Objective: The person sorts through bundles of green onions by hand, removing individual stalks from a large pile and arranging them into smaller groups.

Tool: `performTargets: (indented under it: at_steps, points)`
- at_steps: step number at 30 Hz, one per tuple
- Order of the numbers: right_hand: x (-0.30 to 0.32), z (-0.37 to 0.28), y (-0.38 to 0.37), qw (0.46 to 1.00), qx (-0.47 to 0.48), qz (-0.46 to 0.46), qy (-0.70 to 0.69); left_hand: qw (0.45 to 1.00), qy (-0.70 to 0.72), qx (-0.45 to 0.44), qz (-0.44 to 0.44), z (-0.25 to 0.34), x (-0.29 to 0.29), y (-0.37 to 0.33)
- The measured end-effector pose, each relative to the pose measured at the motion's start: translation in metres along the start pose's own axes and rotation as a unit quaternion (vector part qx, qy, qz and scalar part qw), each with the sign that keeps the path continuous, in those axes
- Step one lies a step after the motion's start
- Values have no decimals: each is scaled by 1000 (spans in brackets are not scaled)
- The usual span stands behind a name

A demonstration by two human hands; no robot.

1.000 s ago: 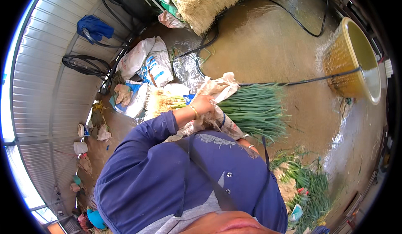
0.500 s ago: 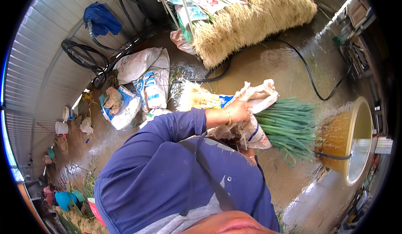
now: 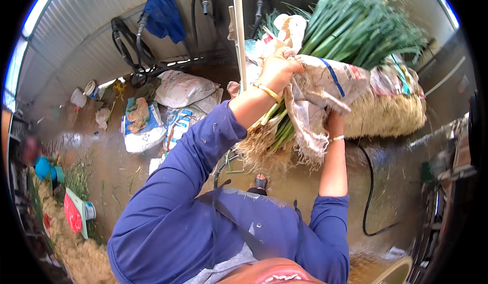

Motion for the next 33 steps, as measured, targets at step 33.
performTargets:
  at_steps: [33]
  points:
    - [-258, -252, 188, 970, 54, -232, 57, 462, -106, 400, 784, -124, 637, 842]
Point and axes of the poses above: each hand's wrist, its own y-axis away from the middle knuckle, its own x-axis out of the back of the hand, z = x × y, the point moved 2 cm from there along -y, towards the middle knuckle, and after that the axes turned 10 degrees about z, right-handed, at the moved point
